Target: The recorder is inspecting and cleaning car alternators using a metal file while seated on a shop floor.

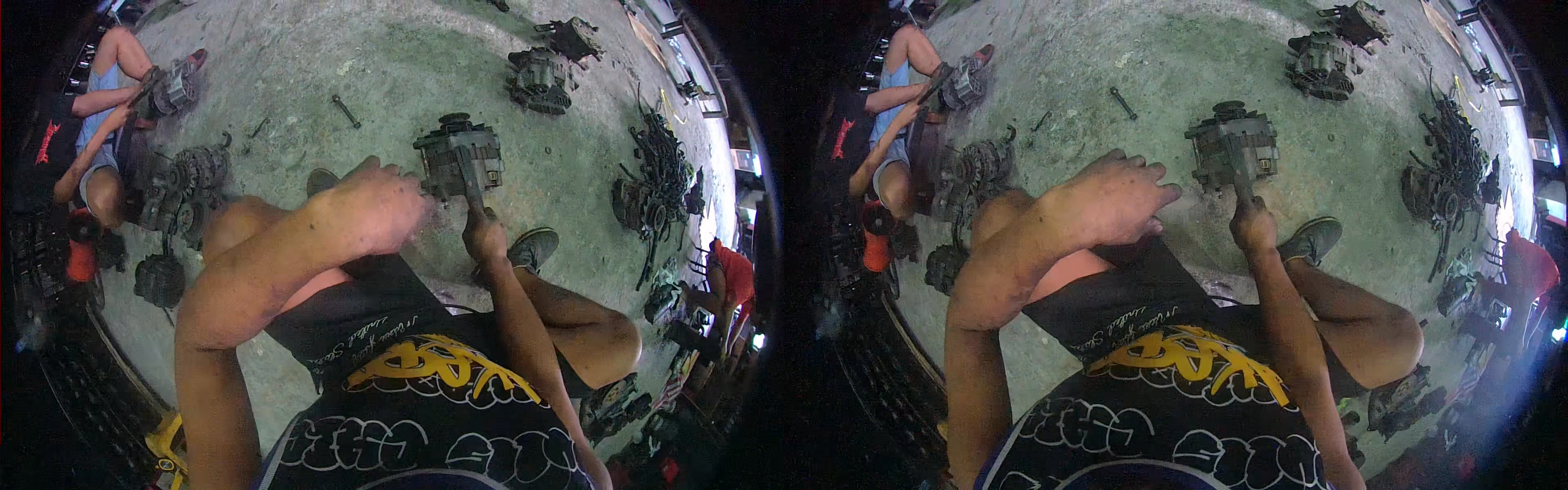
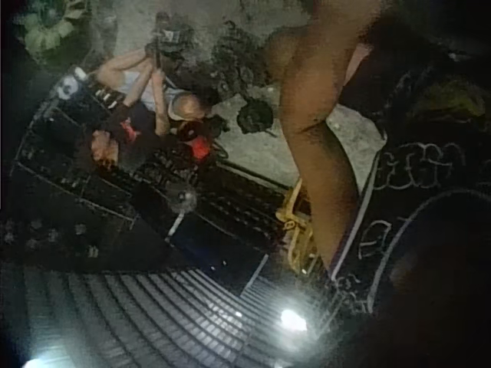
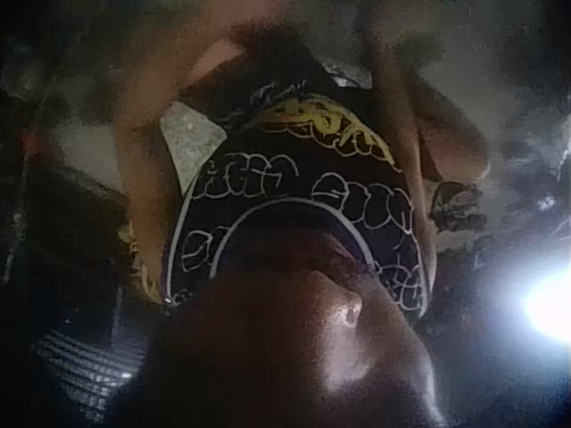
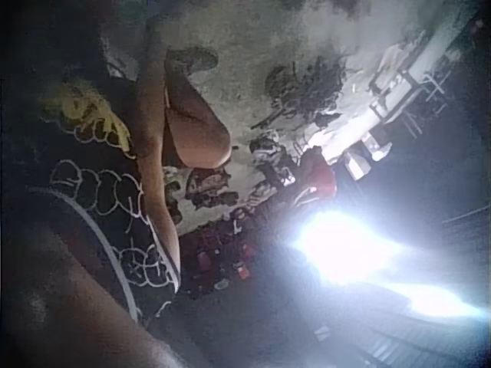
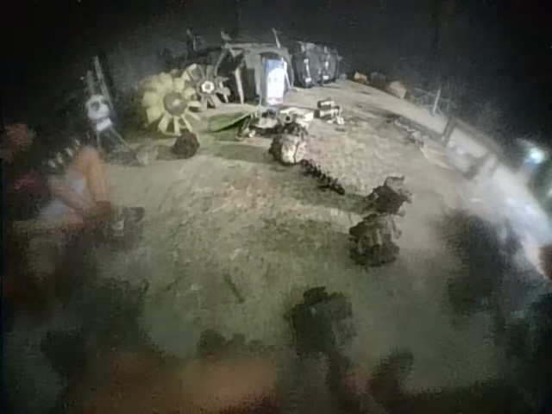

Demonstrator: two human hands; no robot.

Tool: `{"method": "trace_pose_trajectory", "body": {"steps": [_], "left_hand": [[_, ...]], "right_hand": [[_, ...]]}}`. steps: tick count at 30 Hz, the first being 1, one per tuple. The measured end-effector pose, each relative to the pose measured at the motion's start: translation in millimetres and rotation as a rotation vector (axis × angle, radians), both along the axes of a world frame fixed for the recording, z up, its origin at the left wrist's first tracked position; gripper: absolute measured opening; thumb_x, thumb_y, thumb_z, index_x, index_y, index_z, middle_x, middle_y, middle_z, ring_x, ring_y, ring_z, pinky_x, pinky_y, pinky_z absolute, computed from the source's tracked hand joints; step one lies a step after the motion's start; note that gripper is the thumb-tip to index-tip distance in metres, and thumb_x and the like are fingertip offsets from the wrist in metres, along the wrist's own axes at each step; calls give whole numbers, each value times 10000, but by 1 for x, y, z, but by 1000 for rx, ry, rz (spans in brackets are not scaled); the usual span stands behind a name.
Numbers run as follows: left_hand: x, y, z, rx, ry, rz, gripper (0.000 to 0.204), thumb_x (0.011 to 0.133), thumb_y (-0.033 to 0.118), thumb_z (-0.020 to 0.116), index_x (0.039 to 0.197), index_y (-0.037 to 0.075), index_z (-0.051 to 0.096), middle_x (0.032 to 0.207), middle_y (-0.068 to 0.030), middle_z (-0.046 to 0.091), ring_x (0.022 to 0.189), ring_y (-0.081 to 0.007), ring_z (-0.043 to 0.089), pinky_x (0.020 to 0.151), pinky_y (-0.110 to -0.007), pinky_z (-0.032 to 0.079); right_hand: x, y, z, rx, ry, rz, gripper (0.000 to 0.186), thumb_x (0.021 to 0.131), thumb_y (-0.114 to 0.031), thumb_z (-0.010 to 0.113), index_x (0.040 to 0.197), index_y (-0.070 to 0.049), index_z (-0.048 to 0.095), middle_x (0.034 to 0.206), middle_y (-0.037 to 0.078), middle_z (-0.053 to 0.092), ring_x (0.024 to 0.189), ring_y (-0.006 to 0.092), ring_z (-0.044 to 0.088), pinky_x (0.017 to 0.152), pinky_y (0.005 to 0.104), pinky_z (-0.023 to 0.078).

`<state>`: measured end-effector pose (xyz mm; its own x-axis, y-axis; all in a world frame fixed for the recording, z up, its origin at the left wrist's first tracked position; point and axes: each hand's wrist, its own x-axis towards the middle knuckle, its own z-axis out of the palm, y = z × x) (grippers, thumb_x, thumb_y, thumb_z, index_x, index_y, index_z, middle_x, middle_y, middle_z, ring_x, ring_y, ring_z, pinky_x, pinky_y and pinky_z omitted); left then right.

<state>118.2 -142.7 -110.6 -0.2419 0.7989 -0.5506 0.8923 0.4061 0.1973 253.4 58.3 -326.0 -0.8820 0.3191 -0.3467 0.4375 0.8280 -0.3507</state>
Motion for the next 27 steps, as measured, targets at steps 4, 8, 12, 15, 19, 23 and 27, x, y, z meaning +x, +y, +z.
{"method": "trace_pose_trajectory", "body": {"steps": [4, 8, 12, 15, 19, 23, 27], "left_hand": [[3, 4, 0, 116, 28, -16, 451, 828, 328, 666, 1212, 114, 566, 1074, -132, 584, 1058, -321, 578, 901, -463, 459], [-2, -2, -2, 70, -52, 7, 458, 821, 296, 673, 1222, 111, 555, 1081, -135, 581, 1055, -327, 575, 901, -456, 457], [-9, -2, 9, 71, -26, 32, 462, 821, 278, 674, 1230, 105, 549, 1077, -133, 582, 1054, -334, 573, 897, -446, 458], [-4, -1, 14, 138, -18, 8, 488, 813, 291, 683, 1241, 103, 543, 1073, -136, 580, 1052, -332, 573, 893, -445, 457], [-7, 0, 8, 51, -90, 22, 513, 798, 297, 696, 1246, 102, 540, 1070, -139, 578, 1056, -329, 570, 898, -448, 450], [-9, -10, 13, 39, -37, 18, 525, 788, 305, 704, 1243, 101, 542, 1068, -140, 575, 1054, -331, 569, 897, -455, 450], [-13, -3, 6, 59, -40, -5, 519, 790, 319, 700, 1236, 102, 547, 1070, -139, 579, 1057, -337, 567, 897, -457, 452]], "right_hand": [[-42, 10, -20, -19, 56, -33, 627, 913, -172, 496, 1468, -355, 268, 1030, 287, 616, 847, 473, 625, 719, 522, 519], [-50, 10, -36, 55, -17, 90, 630, 893, -176, 517, 1464, -315, 290, 989, 287, 624, 841, 449, 634, 729, 505, 527], [-22, -5, -8, 115, 98, 1, 289, 871, -196, 514, 1098, -80, 649, 1049, 208, 654, 945, 364, 650, 807, 463, 528], [-70, 9, -19, 63, -269, 89, 423, 870, -192, 512, 1290, -209, 548, 1163, 205, 612, 988, 389, 633, 819, 488, 522], [-73, 13, -33, 100, -132, 103, 619, 862, -180, 515, 1435, -345, 349, 1199, 204, 592, 976, 416, 631, 814, 496, 522], [-26, -6, 3, 105, -53, 81, 730, 863, -178, 514, 1483, -396, 196, 1146, 224, 610, 964, 405, 640, 807, 477, 529], [-61, 10, 8, 51, -85, 27, 568, 888, -167, 505, 1428, -257, 353, 1049, 243, 627, 886, 432, 633, 776, 505, 523]]}}
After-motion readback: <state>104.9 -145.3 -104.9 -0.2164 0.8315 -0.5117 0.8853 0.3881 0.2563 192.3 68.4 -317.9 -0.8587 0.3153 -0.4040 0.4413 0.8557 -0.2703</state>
